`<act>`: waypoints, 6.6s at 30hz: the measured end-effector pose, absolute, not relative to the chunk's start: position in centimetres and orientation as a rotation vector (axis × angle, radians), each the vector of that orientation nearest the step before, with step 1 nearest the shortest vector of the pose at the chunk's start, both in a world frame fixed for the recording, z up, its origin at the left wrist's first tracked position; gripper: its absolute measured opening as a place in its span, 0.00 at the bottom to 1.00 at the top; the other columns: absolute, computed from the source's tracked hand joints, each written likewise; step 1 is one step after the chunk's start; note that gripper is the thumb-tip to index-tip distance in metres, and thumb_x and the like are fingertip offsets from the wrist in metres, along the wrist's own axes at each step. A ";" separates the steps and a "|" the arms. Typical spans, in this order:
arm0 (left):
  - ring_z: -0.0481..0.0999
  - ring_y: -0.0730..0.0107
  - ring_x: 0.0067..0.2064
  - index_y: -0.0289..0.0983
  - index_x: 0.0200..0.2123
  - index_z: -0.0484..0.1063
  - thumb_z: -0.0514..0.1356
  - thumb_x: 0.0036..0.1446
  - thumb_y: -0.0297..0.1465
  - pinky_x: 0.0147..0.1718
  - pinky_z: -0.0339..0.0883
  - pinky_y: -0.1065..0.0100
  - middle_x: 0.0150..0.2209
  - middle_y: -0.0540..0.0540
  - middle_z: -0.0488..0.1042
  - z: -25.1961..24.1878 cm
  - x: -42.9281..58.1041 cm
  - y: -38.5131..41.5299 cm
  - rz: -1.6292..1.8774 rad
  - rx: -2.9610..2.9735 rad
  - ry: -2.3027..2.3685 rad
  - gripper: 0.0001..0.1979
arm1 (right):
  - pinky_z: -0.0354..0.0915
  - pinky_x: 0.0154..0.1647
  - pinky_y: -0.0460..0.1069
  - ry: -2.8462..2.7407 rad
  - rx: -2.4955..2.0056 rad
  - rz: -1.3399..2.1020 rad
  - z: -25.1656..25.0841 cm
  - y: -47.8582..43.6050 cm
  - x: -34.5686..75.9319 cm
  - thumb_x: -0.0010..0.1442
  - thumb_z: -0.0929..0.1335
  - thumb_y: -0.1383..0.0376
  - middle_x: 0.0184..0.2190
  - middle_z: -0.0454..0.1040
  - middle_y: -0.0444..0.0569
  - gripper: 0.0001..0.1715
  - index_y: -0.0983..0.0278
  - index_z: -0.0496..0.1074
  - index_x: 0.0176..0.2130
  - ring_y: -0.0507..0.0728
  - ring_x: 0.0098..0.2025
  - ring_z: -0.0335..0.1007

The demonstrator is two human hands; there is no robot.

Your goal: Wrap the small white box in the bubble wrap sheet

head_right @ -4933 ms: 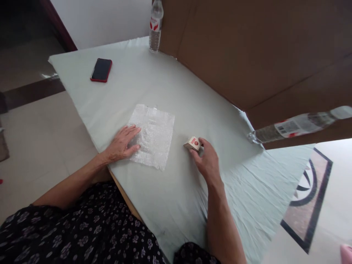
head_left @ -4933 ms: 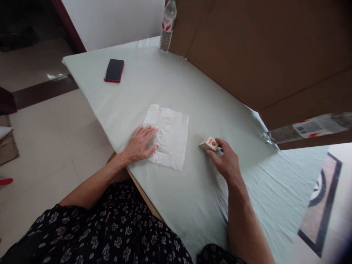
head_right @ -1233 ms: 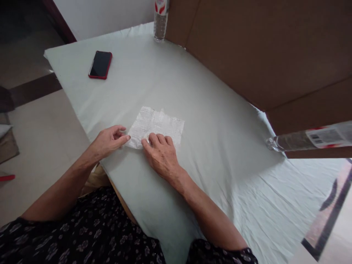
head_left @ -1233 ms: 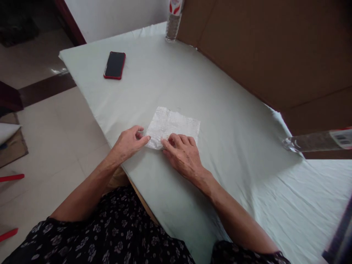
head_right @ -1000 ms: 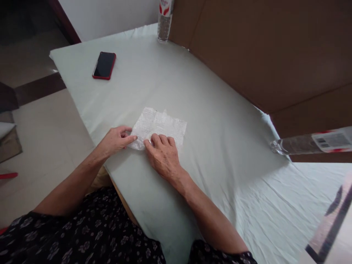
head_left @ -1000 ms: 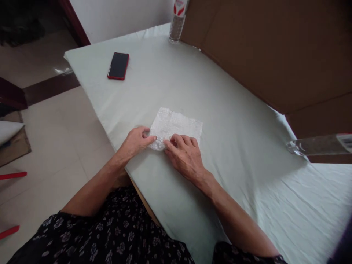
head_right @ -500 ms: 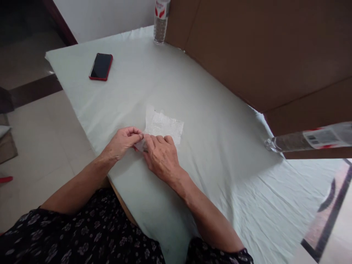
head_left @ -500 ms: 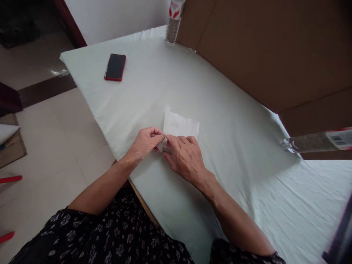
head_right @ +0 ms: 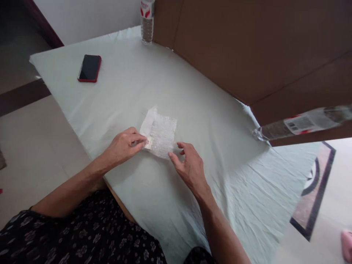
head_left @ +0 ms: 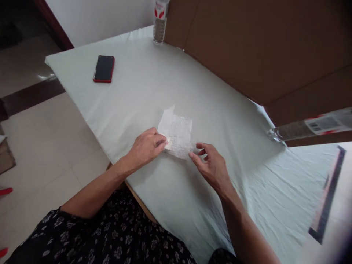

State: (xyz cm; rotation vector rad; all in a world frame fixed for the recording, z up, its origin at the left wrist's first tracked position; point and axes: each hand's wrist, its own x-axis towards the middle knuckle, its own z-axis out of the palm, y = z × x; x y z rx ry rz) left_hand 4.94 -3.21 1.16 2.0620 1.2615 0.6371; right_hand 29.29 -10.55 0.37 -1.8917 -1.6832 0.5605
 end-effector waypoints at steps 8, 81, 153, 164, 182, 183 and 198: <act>0.72 0.72 0.35 0.37 0.36 0.77 0.59 0.62 0.29 0.35 0.69 0.69 0.40 0.45 0.71 0.0 5.4 -4.6 0.801 2.154 1.248 0.06 | 0.69 0.40 0.58 -1.673 -2.037 0.763 -0.5 -9.2 27.7 0.58 0.67 0.40 0.34 0.79 0.53 0.45 0.69 0.67 0.61 0.62 0.33 0.74; 0.74 0.59 0.43 0.36 0.48 0.76 0.56 0.60 0.21 0.43 0.72 0.57 0.52 0.40 0.77 -2.0 7.2 -5.9 0.931 2.458 1.272 0.16 | 0.49 0.17 0.45 -1.439 -1.560 1.503 -1.5 2.7 24.9 0.45 0.77 0.56 0.16 0.61 0.36 0.19 0.62 0.68 0.25 0.46 0.17 0.53; 0.77 0.66 0.43 0.37 0.50 0.71 0.65 0.52 0.33 0.43 0.71 0.65 0.42 0.45 0.78 -1.8 3.9 -4.0 0.724 1.271 0.944 0.21 | 0.68 0.41 0.52 -1.467 -1.440 1.165 -2.6 -6.9 23.6 0.55 0.74 0.49 0.40 0.79 0.50 0.26 0.61 0.76 0.48 0.58 0.42 0.74; 0.76 0.66 0.44 0.37 0.50 0.71 0.68 0.47 0.30 0.43 0.71 0.67 0.43 0.46 0.76 -1.6 4.2 -4.0 0.740 1.164 0.922 0.25 | 0.68 0.40 0.51 -1.420 -1.363 1.221 -2.0 -4.9 23.6 0.54 0.75 0.46 0.37 0.80 0.48 0.26 0.62 0.77 0.44 0.56 0.36 0.73; 0.74 0.62 0.43 0.34 0.62 0.69 0.61 0.57 0.39 0.46 0.70 0.59 0.44 0.42 0.76 -2.1 4.0 -3.8 0.713 1.621 1.206 0.31 | 0.61 0.31 0.47 -1.317 -1.296 1.281 -0.4 -3.3 22.6 0.54 0.72 0.59 0.26 0.69 0.41 0.09 0.62 0.73 0.31 0.50 0.28 0.63; 0.74 0.63 0.42 0.34 0.62 0.69 0.61 0.57 0.39 0.46 0.70 0.60 0.44 0.42 0.76 -2.0 4.0 -3.8 0.721 1.630 1.217 0.30 | 0.61 0.31 0.47 -1.314 -1.293 1.280 -0.4 -3.2 22.6 0.54 0.72 0.59 0.26 0.69 0.41 0.09 0.62 0.72 0.31 0.50 0.28 0.63; 0.73 0.64 0.41 0.32 0.60 0.70 0.59 0.61 0.39 0.42 0.70 0.63 0.43 0.42 0.76 -2.3 4.4 -3.5 0.749 1.588 1.223 0.27 | 0.67 0.51 0.53 -1.993 -1.224 0.512 -1.3 -4.5 23.6 0.67 0.67 0.65 0.38 0.84 0.46 0.09 0.57 0.78 0.40 0.56 0.41 0.79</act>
